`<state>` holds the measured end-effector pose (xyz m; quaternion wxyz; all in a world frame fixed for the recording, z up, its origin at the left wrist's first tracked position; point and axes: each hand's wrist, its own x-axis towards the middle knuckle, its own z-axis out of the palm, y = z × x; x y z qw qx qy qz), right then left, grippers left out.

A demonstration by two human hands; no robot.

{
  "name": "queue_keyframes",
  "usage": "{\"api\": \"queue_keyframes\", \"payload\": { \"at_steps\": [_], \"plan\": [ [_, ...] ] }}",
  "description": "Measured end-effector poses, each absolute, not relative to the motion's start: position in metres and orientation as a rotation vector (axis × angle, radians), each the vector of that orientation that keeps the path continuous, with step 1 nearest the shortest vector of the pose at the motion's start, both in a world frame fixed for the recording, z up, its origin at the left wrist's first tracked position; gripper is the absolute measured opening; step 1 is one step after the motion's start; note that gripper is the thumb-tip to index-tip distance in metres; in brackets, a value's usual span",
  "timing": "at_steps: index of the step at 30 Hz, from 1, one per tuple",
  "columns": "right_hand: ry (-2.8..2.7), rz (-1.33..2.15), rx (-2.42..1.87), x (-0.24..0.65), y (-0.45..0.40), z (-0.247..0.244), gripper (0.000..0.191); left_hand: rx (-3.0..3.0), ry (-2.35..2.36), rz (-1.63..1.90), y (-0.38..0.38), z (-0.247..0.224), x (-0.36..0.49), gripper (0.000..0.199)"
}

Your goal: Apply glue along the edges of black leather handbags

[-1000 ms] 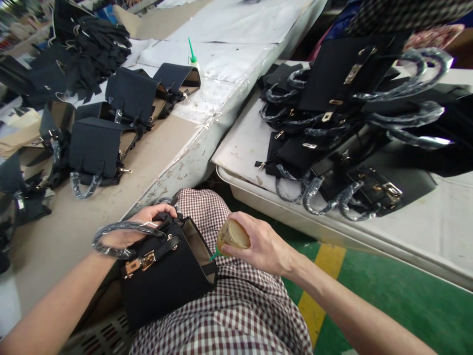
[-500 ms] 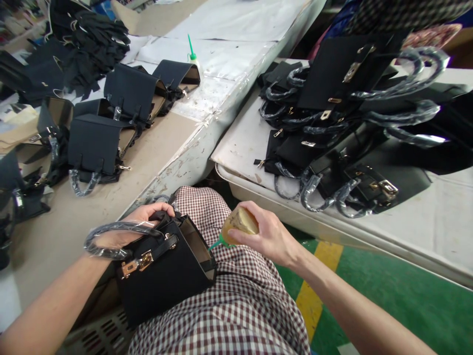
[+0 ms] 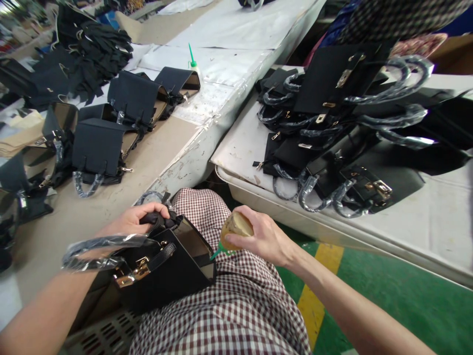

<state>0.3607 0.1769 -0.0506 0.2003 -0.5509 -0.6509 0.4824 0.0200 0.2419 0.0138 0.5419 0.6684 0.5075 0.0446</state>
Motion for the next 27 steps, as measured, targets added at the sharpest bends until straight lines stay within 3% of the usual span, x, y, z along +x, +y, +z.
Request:
{"api": "queue_keyframes", "payload": {
  "at_steps": [4,8,13,21,27],
  "plan": [
    [-1.426,1.439,-1.587,0.37,0.184,-0.047,0.04,1.885,1.284,0.079,0.228,0.048,0.021,0.038],
    [-1.242,1.366,-1.621,0.378,0.183,-0.057,0.047,1.995,1.229,0.128,0.203,0.042,0.025,0.045],
    [-1.425,1.239,-1.663,0.377,0.177,-0.082,0.047,1.954,1.167,0.184,0.181,0.017,0.029,0.05],
    [-1.666,1.106,-1.641,0.35,0.198,-0.095,0.048,1.955,1.101,0.16,0.161,0.014,0.03,0.058],
    [-1.755,1.205,-1.656,0.35,0.206,-0.097,0.042,1.968,1.092,0.126,0.155,0.007,0.031,0.058]
  ]
}}
